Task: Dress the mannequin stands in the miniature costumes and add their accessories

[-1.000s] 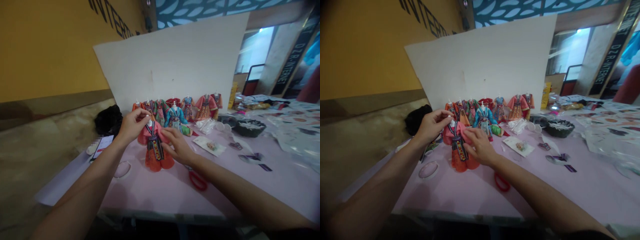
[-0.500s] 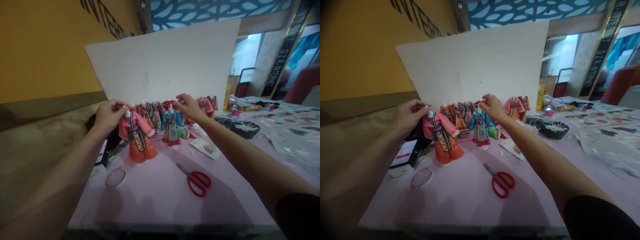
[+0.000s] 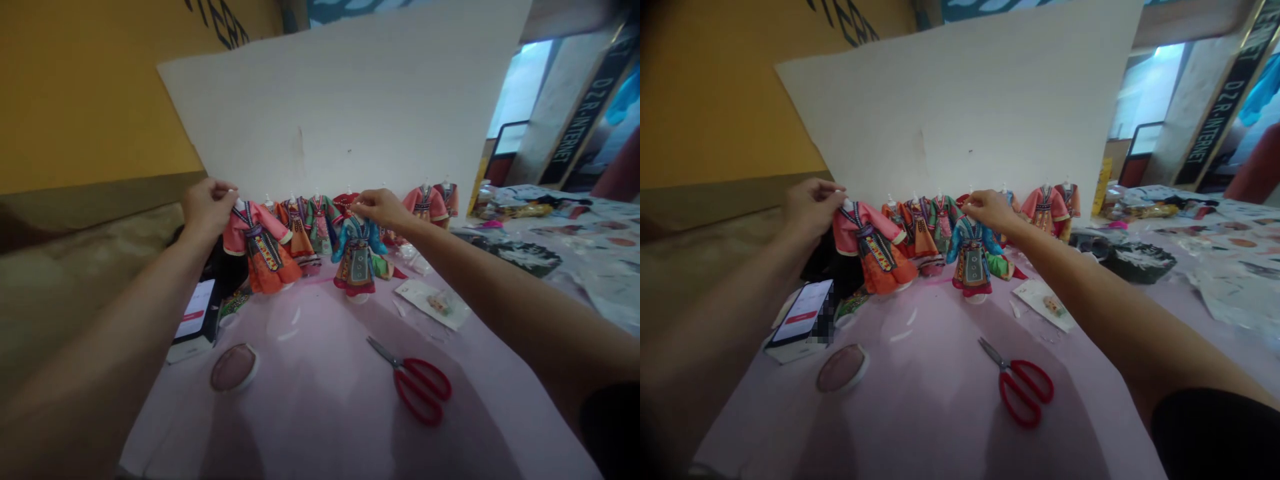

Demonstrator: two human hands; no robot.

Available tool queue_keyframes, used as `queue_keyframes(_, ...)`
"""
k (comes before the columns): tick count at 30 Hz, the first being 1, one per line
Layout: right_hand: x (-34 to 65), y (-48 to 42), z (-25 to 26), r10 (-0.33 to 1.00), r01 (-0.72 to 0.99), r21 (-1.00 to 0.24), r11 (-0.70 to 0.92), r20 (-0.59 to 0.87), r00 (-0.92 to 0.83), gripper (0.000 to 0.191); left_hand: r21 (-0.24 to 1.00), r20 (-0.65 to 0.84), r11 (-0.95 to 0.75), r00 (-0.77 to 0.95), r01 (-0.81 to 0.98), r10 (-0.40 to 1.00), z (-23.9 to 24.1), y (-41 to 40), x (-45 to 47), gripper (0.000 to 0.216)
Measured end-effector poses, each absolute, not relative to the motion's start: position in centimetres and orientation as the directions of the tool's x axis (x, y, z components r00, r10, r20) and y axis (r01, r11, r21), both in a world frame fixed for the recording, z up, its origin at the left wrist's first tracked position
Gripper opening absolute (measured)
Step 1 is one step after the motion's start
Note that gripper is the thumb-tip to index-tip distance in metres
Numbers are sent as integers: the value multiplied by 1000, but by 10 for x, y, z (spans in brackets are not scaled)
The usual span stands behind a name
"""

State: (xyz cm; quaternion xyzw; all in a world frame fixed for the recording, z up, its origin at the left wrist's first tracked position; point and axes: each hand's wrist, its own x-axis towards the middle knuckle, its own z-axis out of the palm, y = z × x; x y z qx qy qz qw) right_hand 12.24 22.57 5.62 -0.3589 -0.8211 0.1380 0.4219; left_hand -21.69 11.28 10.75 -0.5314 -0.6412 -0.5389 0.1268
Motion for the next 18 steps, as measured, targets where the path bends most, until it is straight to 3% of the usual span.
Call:
queue_keyframes(5,117,235,71,703,515,-489,704,581,-410,19,522,763,-93,-416,848,494,108,135,-228,28)
queue_keyframes(11,106,261,111,585,486,-388,783,725,-363,18,497,772,-32,-425,867,472,105,158,-238,32)
queue_keyframes(18,68,283,102,582,539,-352,765,736,-345,16,510,752,-10,-440,860,492,94,174,-240,23)
